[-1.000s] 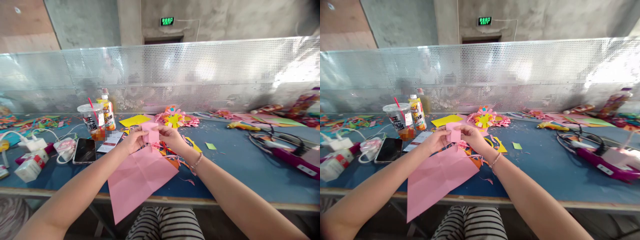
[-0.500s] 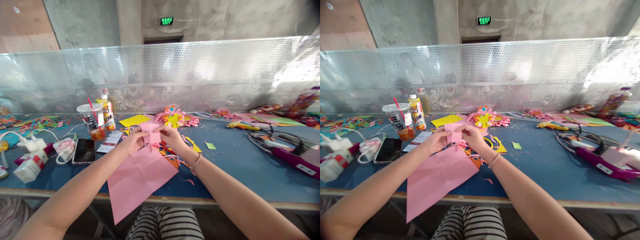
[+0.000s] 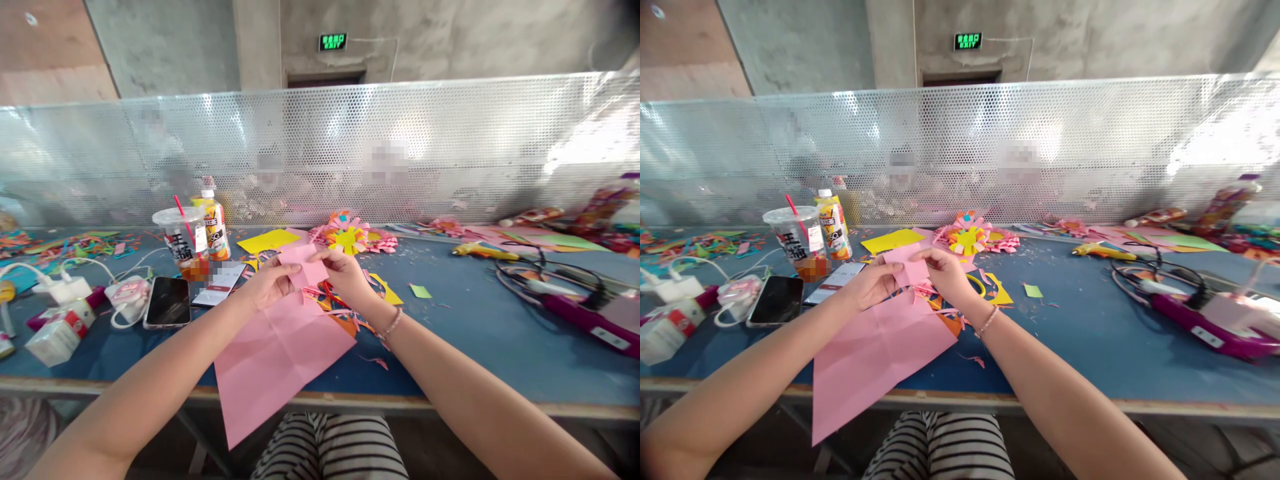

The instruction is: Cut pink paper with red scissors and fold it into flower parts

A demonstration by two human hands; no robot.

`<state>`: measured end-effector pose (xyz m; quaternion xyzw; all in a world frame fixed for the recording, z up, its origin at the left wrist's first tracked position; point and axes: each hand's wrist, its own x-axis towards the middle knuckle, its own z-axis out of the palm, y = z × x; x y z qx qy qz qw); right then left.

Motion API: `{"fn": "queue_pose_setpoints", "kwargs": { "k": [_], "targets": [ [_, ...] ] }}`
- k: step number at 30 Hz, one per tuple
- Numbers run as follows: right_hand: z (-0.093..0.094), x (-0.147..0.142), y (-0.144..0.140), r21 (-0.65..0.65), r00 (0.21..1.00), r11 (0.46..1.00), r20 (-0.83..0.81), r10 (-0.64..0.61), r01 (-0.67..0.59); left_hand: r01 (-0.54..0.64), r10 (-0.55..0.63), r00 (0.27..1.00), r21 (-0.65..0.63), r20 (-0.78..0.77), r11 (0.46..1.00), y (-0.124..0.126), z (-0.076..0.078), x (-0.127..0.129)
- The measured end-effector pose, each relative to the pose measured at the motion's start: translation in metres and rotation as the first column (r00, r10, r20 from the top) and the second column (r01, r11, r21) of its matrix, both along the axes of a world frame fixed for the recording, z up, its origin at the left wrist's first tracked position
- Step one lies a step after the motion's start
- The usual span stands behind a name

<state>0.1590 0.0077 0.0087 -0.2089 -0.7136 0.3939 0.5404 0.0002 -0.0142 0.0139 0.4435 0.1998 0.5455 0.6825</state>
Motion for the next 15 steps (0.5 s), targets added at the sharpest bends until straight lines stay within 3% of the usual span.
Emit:
{"fn": "queue_pose_setpoints", "kwargs": {
  "k": [8, 15],
  "targets": [
    [0.0017, 0.0005, -0.0021, 0.002, 1.000, 1.000, 0.012, -0.029, 0.029, -0.005, 0.005, 1.000, 0.005, -0.013, 1.000, -0.0017, 0.0010, 0.0017],
    [-0.0005, 0.0020, -0.0003, -0.016, 1.000, 0.999, 0.009, 0.029, -0.029, -0.019, 0.019, 0.999, -0.011, -0.042, 1.000, -0.0039, 0.0020, 0.0023]
  ]
}}
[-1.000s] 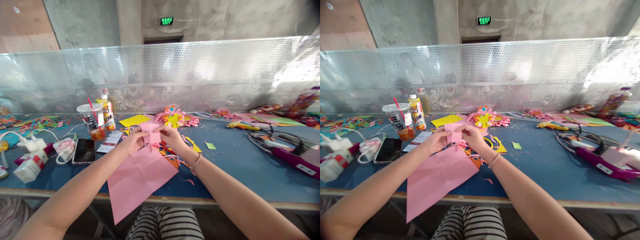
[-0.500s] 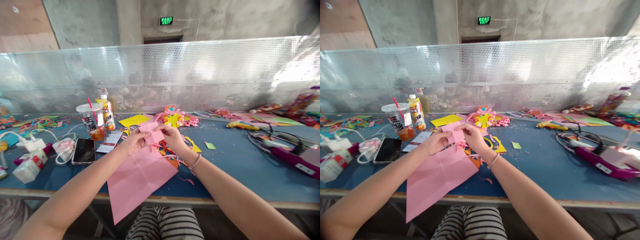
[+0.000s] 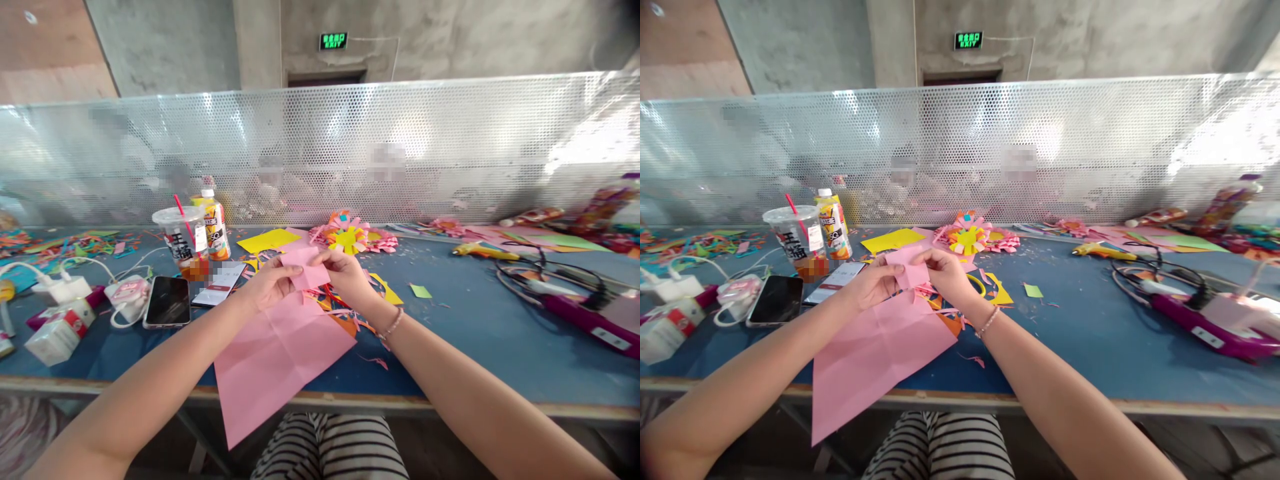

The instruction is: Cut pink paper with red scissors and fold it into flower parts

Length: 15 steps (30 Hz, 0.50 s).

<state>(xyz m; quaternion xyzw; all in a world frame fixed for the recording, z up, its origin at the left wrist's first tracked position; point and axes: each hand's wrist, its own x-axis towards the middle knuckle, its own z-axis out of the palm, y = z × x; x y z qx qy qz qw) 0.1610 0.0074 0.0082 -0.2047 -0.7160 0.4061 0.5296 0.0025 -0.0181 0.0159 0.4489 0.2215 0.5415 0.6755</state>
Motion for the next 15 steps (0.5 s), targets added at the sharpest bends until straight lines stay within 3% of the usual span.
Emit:
{"fn": "queue_pose_setpoints", "kwargs": {
  "k": [6, 15],
  "targets": [
    [0.0025, 0.0008, -0.0022, 0.004, 1.000, 1.000, 0.009, 0.028, -0.028, 0.042, -0.043, 0.999, 0.014, 0.011, 0.999, -0.0019, 0.0016, 0.0007],
    [0.0021, -0.0003, -0.0024, -0.103, 0.991, 0.988, -0.081, 0.105, -0.113, 0.079, -0.079, 0.997, 0.018, 0.019, 0.997, -0.0040, 0.0028, 0.0000]
  ]
}}
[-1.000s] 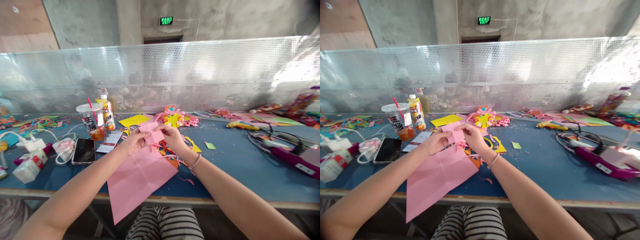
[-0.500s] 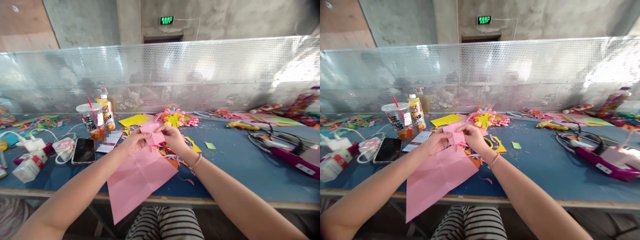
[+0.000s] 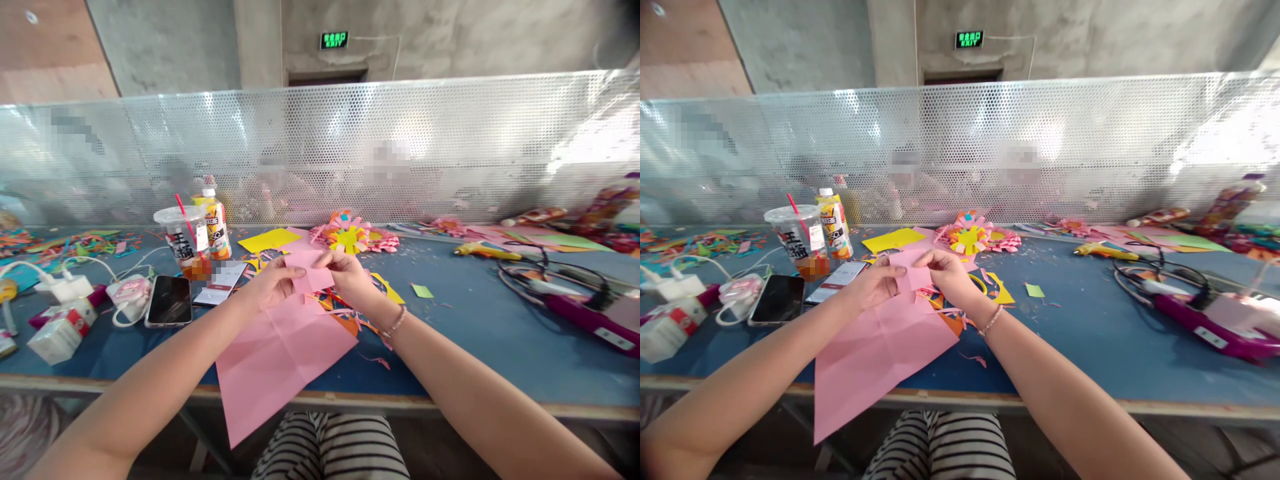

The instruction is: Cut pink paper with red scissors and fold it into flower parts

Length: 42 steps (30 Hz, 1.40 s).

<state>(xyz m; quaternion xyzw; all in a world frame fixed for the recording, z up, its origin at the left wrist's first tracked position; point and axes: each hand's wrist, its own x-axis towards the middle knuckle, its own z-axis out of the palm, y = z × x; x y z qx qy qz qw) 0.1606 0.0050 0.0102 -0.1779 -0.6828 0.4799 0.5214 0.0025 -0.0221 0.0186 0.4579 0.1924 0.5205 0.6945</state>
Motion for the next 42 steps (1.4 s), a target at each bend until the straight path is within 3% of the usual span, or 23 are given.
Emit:
{"fn": "queue_pose_setpoints", "kwargs": {
  "k": [6, 14, 19, 31, 42],
  "targets": [
    [-0.0006, 0.0003, 0.0011, 0.017, 1.000, 1.000, 0.018, -0.009, 0.009, -0.004, 0.004, 1.000, -0.008, 0.000, 1.000, -0.0016, 0.0001, 0.0003],
    [0.0011, 0.0017, 0.0033, 0.186, 0.992, 0.982, 0.106, -0.066, 0.045, -0.037, 0.036, 0.999, -0.031, -0.027, 0.999, -0.0032, 0.0022, 0.0002],
    [0.0023, 0.0015, 0.0004, 0.226, 0.986, 0.972, 0.133, -0.100, 0.068, -0.061, 0.061, 0.998, -0.002, -0.029, 0.998, -0.0036, 0.0032, 0.0008],
    [0.0024, 0.0000, 0.0001, 0.037, 0.994, 0.997, 0.088, -0.065, 0.062, -0.040, 0.040, 0.999, 0.025, -0.011, 0.999, 0.0043, -0.0051, -0.0006],
    [0.0038, -0.0001, -0.0031, 0.056, 0.989, 0.990, 0.056, -0.133, 0.130, -0.047, 0.048, 0.999, 0.015, -0.006, 0.999, 0.0015, -0.0032, 0.0016]
  ]
}}
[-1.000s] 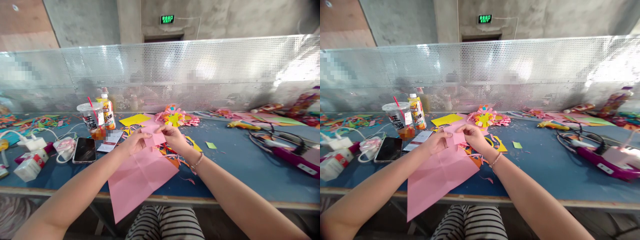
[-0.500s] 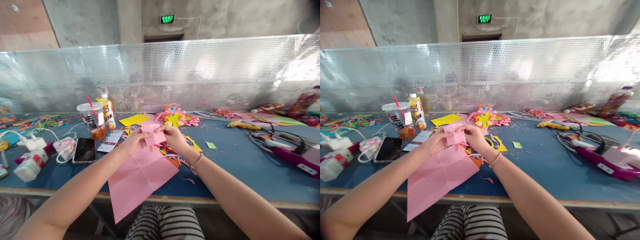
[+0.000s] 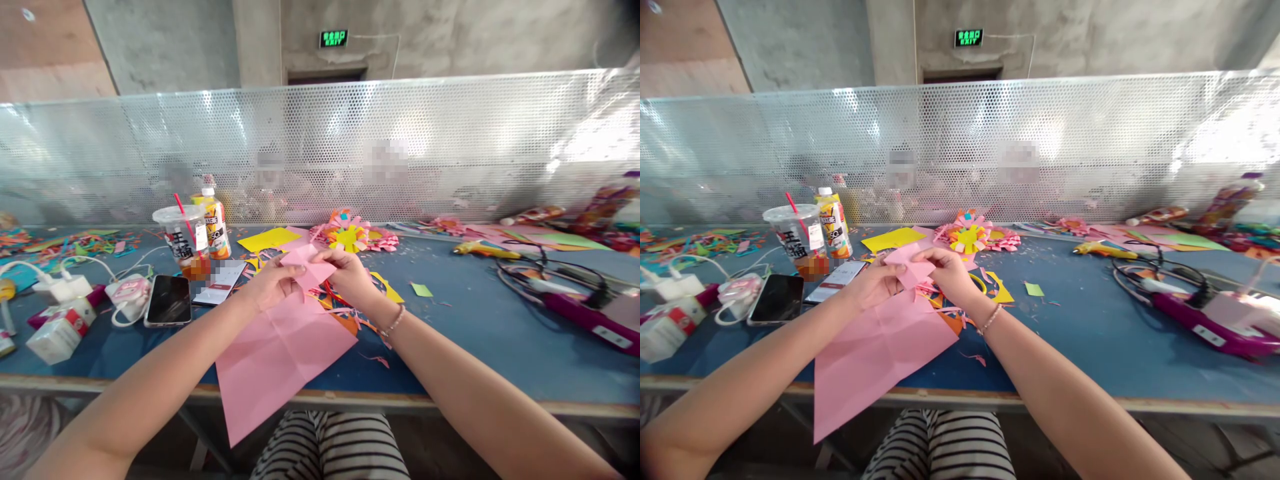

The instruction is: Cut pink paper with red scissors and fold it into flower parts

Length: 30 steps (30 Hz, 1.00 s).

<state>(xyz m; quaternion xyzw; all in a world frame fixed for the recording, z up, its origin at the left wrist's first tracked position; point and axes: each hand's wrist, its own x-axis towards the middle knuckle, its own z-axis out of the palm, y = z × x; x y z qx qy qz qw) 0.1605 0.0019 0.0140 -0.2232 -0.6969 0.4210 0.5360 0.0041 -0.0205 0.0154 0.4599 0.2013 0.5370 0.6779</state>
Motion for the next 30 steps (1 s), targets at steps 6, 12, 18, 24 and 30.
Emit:
{"fn": "queue_pose_setpoints", "kwargs": {
  "k": [6, 12, 18, 24, 30],
  "targets": [
    [0.001, 0.001, 0.000, 0.018, 0.998, 0.999, 0.055, -0.039, 0.038, 0.005, -0.006, 1.000, -0.014, -0.021, 1.000, 0.000, 0.002, 0.000],
    [0.005, 0.001, -0.004, 0.060, 0.993, 0.997, 0.103, -0.058, 0.052, 0.055, -0.055, 0.998, 0.013, -0.024, 0.998, 0.000, -0.001, -0.001],
    [0.005, 0.001, -0.005, 0.065, 0.996, 0.998, 0.083, -0.018, 0.012, 0.085, -0.085, 0.996, 0.018, -0.030, 0.996, 0.000, -0.001, -0.001],
    [-0.002, 0.000, 0.000, 0.003, 0.991, 0.991, -0.028, 0.132, -0.132, 0.104, -0.105, 0.992, -0.015, -0.069, 0.994, 0.002, 0.000, -0.003],
    [-0.006, -0.001, 0.004, -0.063, 0.978, 0.979, -0.098, 0.186, -0.193, 0.096, -0.101, 0.992, -0.062, -0.079, 0.993, 0.002, 0.000, -0.002]
  ]
}}
